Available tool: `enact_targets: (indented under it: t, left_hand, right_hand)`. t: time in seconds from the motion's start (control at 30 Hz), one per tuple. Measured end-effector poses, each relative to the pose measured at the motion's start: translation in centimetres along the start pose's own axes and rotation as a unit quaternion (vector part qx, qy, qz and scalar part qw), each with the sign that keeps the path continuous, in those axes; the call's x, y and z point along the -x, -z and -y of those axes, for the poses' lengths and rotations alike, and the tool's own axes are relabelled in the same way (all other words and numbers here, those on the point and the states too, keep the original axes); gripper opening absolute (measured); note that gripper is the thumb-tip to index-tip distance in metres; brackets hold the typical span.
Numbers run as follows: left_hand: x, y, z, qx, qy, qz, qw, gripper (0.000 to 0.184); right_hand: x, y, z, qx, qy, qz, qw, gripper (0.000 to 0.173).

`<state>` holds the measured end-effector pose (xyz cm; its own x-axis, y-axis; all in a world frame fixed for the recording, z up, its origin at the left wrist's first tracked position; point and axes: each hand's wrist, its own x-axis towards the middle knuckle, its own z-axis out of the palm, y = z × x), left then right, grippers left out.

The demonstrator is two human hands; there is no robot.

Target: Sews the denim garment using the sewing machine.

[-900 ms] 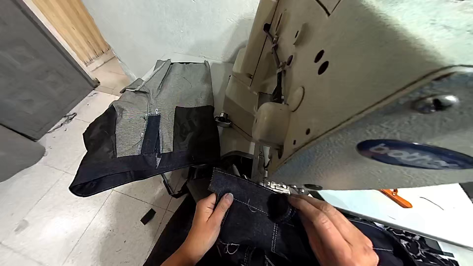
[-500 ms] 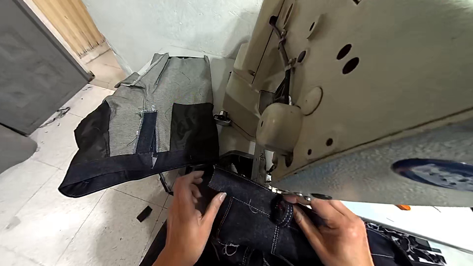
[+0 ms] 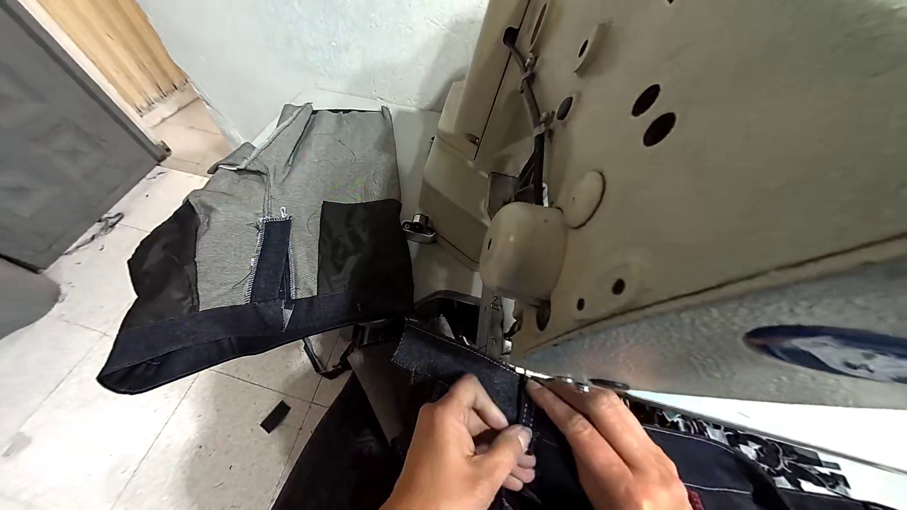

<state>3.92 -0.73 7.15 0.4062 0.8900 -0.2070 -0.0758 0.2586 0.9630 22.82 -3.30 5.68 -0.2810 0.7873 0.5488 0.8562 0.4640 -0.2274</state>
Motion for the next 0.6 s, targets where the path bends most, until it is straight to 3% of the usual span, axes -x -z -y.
enact_targets:
  t: [0.07,0.1,0.17,0.2,0.23,0.3,0.4,0.5,0.6]
  left_hand:
    - [0.0,0.4,0.7,-0.161,-0.11,0.004,0.981,0.021]
    - [-0.2,0.9,1.6,-0.283,-0.23,-0.018,0.931,0.023]
    - [-1.7,2.5,2.8,-0.444,-0.466,-0.07,0.762,0.019]
    - [-2.5,3.3,2.7,-0.472,-0.534,-0.055,0.699,0.014]
    - [-3.3,3.8,2.5,-0.488,-0.569,-0.023,0.661,0.013]
    - [-4.5,4.5,2.4,-0.48,-0.592,0.05,0.646,0.021]
    - [-5.0,5.0,2.1,-0.467,-0.562,0.099,0.675,0.026]
    - [-4.3,4.7,2.3,-0.489,-0.547,0.068,0.676,0.025]
    - [-3.9,3.5,2.5,-0.512,-0.536,0.007,0.671,0.025]
  right_hand:
    - [0.3,-0.1,-0.4,-0.018,-0.004,-0.002,1.0,0.027]
    - [0.5,-0.2,-0.7,-0.028,-0.007,-0.008,1.0,0.028]
    - [0.8,-0.6,-1.4,-0.052,-0.017,-0.02,0.998,0.03]
    - [1.0,-0.8,-1.7,-0.061,-0.024,-0.027,0.998,0.031]
    - [1.1,-1.0,-2.1,-0.069,-0.03,-0.031,0.997,0.031]
    - [1.8,-1.1,-2.8,-0.111,-0.061,-0.024,0.992,0.031]
    - [2.9,-0.7,-3.2,-0.167,-0.146,0.006,0.975,0.03]
    - [2.5,-0.8,-3.3,-0.083,-0.186,-0.024,0.979,0.046]
    - [0.2,-0.6,-4.8,-0.023,-0.114,-0.078,0.99,0.049]
